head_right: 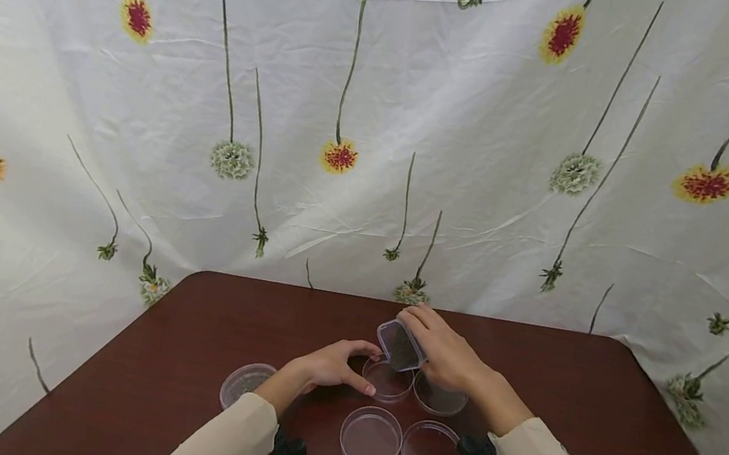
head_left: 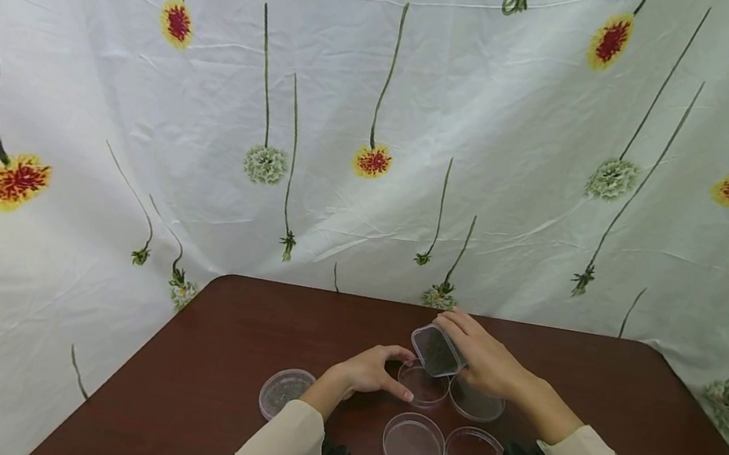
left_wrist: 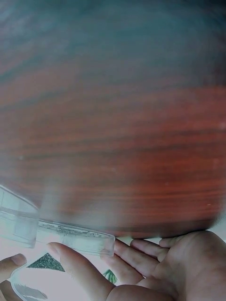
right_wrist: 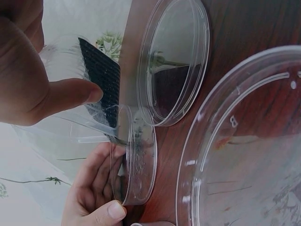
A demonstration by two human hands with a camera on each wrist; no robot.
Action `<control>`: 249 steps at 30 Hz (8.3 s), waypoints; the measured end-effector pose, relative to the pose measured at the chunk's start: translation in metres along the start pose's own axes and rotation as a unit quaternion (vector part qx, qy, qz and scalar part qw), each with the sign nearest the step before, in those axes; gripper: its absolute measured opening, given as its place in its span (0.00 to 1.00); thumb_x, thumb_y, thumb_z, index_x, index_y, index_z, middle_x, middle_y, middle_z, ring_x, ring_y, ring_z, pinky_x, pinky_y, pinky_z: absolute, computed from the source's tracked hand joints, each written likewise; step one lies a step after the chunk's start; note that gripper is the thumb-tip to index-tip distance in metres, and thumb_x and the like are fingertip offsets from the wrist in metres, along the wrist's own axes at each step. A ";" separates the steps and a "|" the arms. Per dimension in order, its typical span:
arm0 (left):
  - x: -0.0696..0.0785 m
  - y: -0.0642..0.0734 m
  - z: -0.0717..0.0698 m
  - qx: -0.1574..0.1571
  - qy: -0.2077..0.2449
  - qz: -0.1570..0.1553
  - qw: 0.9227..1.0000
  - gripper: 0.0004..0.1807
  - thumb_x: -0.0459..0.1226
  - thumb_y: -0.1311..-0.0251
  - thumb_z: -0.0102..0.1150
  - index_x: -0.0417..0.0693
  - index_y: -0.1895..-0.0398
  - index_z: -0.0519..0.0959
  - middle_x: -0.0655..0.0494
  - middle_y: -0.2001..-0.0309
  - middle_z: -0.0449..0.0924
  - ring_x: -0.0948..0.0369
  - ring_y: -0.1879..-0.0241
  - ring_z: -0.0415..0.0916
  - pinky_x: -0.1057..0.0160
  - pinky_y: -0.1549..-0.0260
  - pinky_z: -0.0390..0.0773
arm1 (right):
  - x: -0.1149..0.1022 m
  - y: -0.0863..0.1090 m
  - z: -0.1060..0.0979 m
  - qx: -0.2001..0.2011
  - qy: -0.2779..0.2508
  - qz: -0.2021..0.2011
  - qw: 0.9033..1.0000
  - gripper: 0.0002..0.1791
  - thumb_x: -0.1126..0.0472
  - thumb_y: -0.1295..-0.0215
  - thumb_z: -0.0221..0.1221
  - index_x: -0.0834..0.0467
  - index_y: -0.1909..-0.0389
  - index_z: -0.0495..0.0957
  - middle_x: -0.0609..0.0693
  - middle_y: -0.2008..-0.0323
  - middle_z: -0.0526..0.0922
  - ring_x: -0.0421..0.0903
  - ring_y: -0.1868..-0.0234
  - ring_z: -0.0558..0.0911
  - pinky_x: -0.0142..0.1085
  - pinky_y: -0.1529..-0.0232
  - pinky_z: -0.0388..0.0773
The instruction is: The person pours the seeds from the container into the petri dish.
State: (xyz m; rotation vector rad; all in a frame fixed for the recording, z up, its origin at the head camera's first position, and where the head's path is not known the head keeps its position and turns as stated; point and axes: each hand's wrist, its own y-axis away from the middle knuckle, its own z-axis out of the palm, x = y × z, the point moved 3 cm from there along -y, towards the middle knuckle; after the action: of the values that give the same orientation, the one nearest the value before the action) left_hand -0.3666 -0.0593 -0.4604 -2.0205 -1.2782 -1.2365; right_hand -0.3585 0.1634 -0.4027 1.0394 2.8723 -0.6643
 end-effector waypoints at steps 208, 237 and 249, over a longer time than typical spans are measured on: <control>-0.003 0.004 0.002 -0.006 -0.004 0.002 1.000 0.36 0.39 0.45 0.80 0.54 0.32 0.77 0.60 0.37 0.76 0.49 0.28 0.62 0.44 0.32 0.63 | 0.132 0.205 -0.042 -0.085 -0.558 0.183 0.805 0.43 0.73 0.23 0.50 0.45 0.16 0.43 0.27 0.31 0.65 0.22 0.34 0.65 0.30 0.43 0.72; 0.001 0.004 0.002 -0.005 -0.005 0.007 1.000 0.36 0.38 0.45 0.80 0.52 0.32 0.77 0.58 0.37 0.76 0.50 0.30 0.65 0.44 0.32 0.64 | 0.106 0.150 -0.118 -0.024 -0.343 0.232 0.910 0.53 0.68 0.29 0.62 0.59 0.16 0.35 0.73 0.21 0.42 0.44 0.21 0.53 0.24 0.48 0.70; -0.001 0.003 0.002 -0.001 -0.005 0.011 1.000 0.35 0.38 0.45 0.80 0.53 0.32 0.77 0.57 0.36 0.75 0.49 0.29 0.63 0.43 0.32 0.64 | 0.072 0.107 -0.120 -0.046 -0.359 0.164 0.918 0.52 0.68 0.31 0.65 0.63 0.17 0.40 0.70 0.21 0.46 0.65 0.21 0.47 0.18 0.41 0.62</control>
State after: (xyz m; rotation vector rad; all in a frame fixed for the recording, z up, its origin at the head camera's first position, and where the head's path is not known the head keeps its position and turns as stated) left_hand -0.3635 -0.0597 -0.4614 -2.0394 -1.2573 -1.2205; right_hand -0.3333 0.3280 -0.3459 0.9657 2.0248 -0.6888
